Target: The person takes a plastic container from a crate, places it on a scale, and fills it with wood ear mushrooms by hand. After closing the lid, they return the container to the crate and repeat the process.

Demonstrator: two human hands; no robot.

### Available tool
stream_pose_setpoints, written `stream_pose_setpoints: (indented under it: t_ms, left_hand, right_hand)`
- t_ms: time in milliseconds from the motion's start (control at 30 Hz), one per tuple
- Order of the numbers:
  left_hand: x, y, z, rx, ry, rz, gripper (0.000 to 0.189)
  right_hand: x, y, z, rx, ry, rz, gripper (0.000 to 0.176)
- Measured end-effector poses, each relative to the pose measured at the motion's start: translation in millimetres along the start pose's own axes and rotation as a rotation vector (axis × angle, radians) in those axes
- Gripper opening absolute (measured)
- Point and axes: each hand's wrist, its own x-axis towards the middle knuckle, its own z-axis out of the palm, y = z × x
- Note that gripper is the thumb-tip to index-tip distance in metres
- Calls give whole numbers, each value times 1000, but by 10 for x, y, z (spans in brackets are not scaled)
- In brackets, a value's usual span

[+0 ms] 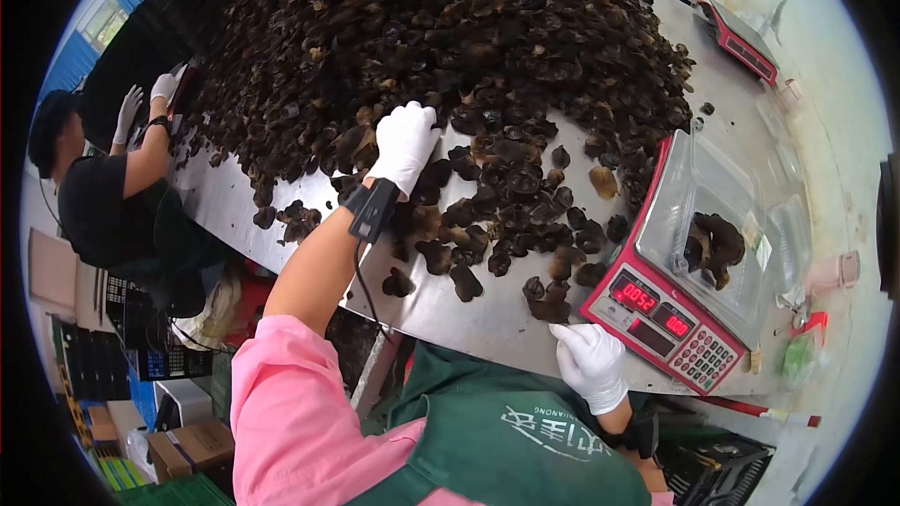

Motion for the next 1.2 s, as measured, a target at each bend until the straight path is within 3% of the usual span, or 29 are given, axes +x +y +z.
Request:
stream_pose_setpoints:
  t_ms: [133,200,267,333,367,433,467,567,667,733,867,1000,1100,1200]
  left_hand:
    - [-23,149,12,-32,6,82,11]
    - [-80,359,-285,-158,-134,85,13]
    - [-88,500,-431,-234,-168,92,22]
    - [-55,591,-425,-436,-31,216,45]
    - [-24,632,-375,-439,-37,215,45]
    - [87,717,-265,-425,-2,354,64]
    - [120,764,-233,-604,-263,323,73]
    - [-119,1078,-321,-508,-439,445,82]
    - [-358,1196,-552,-575,-446,539,51]
    - [-552,1210,-599,-592,-285,588,22]
    - [-671,979,-770,-632,-32,427,14]
    - [-794,607,-1026,-676,218,164,23]
    - [-1012,365,-1169,-603,244,-15,21]
    - [-1350,200,-1191,-556,115,-22,22]
  right_hand:
    - [-5,-6,-7,12,-6,24,34]
    - [0,0,-10,12,-18,20,32]
    - [13,-4,-9,12,-28,25,31]
    - [29,-17,-5,47,13,20,30]
    - [33,-19,-9,45,15,18,30]
    - [35,-21,-3,45,17,17,30]
    - [31,-18,-2,43,21,16,30]
    - [18,-13,9,60,38,22,30]
    - [-12,4,8,37,3,27,30]
    - [-10,11,12,47,6,26,30]
    - [-8,17,-3,71,14,10,30]
    - [-17,1,-23,89,16,8,32]
    - [16,-131,-109,108,28,-9,42]
    - [234,-259,-117,47,72,-34,46]
